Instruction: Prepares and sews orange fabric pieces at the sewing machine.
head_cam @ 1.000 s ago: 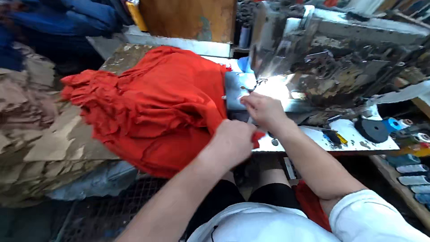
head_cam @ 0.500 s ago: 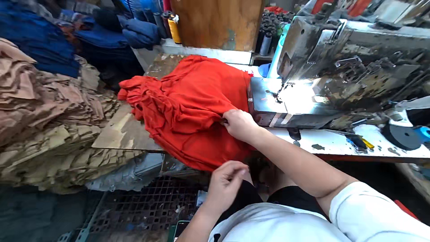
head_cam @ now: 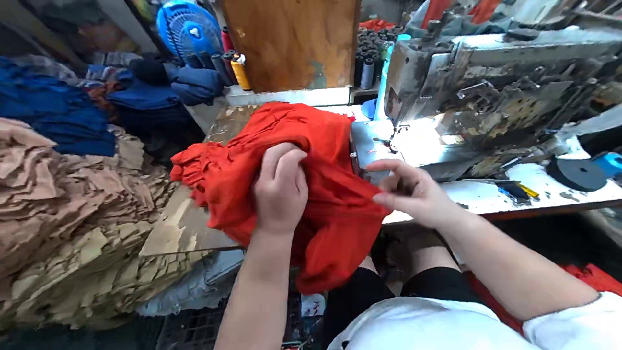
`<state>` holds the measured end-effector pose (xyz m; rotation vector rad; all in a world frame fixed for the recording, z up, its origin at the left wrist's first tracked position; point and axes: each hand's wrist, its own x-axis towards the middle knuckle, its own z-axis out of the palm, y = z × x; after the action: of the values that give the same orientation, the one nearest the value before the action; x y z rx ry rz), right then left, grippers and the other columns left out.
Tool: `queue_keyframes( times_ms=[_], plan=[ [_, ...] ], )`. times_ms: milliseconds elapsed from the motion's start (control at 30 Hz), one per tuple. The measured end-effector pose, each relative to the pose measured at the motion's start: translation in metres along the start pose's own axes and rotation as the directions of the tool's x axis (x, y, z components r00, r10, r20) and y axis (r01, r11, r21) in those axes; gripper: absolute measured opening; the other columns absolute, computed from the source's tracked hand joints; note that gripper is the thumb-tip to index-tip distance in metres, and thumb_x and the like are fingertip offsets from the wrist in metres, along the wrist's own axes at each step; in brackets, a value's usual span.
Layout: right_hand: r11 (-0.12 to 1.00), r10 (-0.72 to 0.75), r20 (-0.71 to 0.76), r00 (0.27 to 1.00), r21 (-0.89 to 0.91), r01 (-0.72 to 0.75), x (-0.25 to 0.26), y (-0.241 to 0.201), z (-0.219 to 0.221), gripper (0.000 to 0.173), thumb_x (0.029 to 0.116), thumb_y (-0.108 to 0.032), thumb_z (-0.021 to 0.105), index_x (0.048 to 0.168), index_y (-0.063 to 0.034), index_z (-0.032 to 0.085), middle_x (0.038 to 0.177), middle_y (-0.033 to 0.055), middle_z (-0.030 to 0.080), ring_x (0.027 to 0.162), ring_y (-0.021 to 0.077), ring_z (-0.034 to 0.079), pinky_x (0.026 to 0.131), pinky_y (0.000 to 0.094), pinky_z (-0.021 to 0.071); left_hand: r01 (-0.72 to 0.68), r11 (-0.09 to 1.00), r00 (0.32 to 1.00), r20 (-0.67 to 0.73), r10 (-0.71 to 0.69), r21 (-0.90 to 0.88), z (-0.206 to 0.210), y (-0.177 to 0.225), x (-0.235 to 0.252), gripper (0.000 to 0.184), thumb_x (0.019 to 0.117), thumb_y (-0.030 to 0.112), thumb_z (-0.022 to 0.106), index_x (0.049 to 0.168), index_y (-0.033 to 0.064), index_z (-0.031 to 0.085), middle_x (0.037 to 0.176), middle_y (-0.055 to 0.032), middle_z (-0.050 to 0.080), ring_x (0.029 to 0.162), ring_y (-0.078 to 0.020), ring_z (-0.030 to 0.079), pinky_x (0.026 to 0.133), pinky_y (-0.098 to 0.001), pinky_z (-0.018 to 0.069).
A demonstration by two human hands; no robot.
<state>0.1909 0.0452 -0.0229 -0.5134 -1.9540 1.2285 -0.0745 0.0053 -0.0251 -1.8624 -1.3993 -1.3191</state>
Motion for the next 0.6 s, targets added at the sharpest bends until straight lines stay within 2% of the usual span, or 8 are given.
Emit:
queue_keyframes(
  times_ms=[33,67,100,133,233,333,467,600],
  plan=[
    [0.989,0.150,-0.049,0.987,-0.007,-0.151,-0.010,0.018,-0.018,0.043,0.0928,-0.009,0.068,0.134,-0.0128,0.060,0.068,-0.0068,0.060,0.054,-0.0014,0.051,0.050,0.0158,0.0441,0.075,0.992,0.950,0.293,-0.103,0.105,0.015,-0.008,-0.007,0.020,0.0948,-0.002,0.056,0.105,0.0018,0.072,0.114,-0.0185,0.070,0.104,-0.0325,0.070,0.088,-0.0498,0.0580],
    [0.951,0.307,-0.051,0.950,-0.030,-0.309,-0.023,0.035,-0.031,0.041,0.0906,-0.007,0.067,0.131,-0.0112,0.060,0.067,-0.0045,0.057,0.052,0.0019,0.049,0.048,0.0190,0.0431,0.127,0.974,0.800,0.562,-0.212,0.186,0.030,-0.011,-0.018,0.024,0.0950,-0.001,0.055,0.110,0.0033,0.072,0.119,-0.0190,0.069,0.104,-0.0371,0.070,0.085,-0.0586,0.0569],
    [0.894,0.438,0.006,0.899,-0.103,-0.435,-0.036,0.050,-0.040,0.040,0.0900,-0.007,0.065,0.129,-0.0084,0.059,0.070,-0.0013,0.056,0.055,0.0056,0.050,0.052,0.0239,0.0460,0.123,0.963,0.655,0.709,-0.259,0.238,0.045,-0.008,-0.029,0.026,0.0960,0.001,0.054,0.114,0.0058,0.073,0.122,-0.0174,0.068,0.104,-0.0385,0.070,0.082,-0.0617,0.0563],
    [0.831,0.535,0.067,0.842,-0.220,-0.510,-0.046,0.060,-0.043,0.038,0.0918,-0.009,0.064,0.130,-0.0066,0.060,0.075,0.0035,0.058,0.060,0.0104,0.053,0.058,0.0296,0.0489,0.072,0.968,0.618,0.751,-0.232,0.240,0.055,-0.002,-0.040,0.026,0.0951,0.001,0.054,0.112,0.0067,0.074,0.118,-0.0161,0.069,0.098,-0.0378,0.071,0.076,-0.0603,0.0576],
    [0.729,0.486,-0.035,0.873,-0.535,-0.427,-0.052,0.060,-0.019,0.032,0.0993,-0.027,0.066,0.122,-0.0045,0.068,0.099,0.0147,0.070,0.090,0.0269,0.068,0.084,0.0494,0.0561,-0.014,0.988,0.743,0.663,-0.092,0.153,0.054,0.015,-0.052,0.018,0.0874,-0.001,0.063,0.098,0.0055,0.076,0.103,-0.0135,0.074,0.087,-0.0335,0.074,0.067,-0.0560,0.0587],
    [0.729,0.070,-0.112,0.991,-0.672,-0.127,-0.028,0.063,0.016,0.043,0.0902,-0.046,0.075,0.109,-0.0073,0.072,0.104,0.0124,0.068,0.086,0.0267,0.070,0.069,0.0470,0.0601,-0.047,0.997,0.849,0.528,0.004,0.067,0.047,0.027,-0.040,0.016,0.0835,0.001,0.064,0.096,0.0039,0.073,0.108,-0.0137,0.073,0.091,-0.0324,0.074,0.067,-0.0538,0.0590],
    [0.661,-0.167,-0.007,0.986,-0.743,0.107,-0.002,0.069,0.023,0.012,0.0932,-0.007,0.066,0.100,-0.0046,0.075,0.099,0.0108,0.070,0.086,0.0246,0.071,0.068,0.0406,0.0600,0.043,0.998,0.848,0.528,-0.055,0.035,0.012,0.027,-0.020,0.025,0.0905,0.005,0.058,0.108,0.0046,0.075,0.114,-0.0130,0.074,0.107,-0.0297,0.072,0.087,-0.0524,0.0580],
    [0.819,-0.227,0.015,0.974,-0.538,0.199,0.001,0.045,-0.012,0.014,0.0959,-0.011,0.067,0.101,-0.0070,0.079,0.098,0.0059,0.071,0.092,0.0149,0.069,0.079,0.0311,0.0584,0.346,0.835,0.855,0.510,-0.093,-0.429,-0.016,-0.005,-0.003,0.017,0.0960,0.017,0.066,0.108,0.0093,0.077,0.110,-0.0018,0.075,0.106,-0.0105,0.070,0.097,-0.0295,0.0568]
  ],
)
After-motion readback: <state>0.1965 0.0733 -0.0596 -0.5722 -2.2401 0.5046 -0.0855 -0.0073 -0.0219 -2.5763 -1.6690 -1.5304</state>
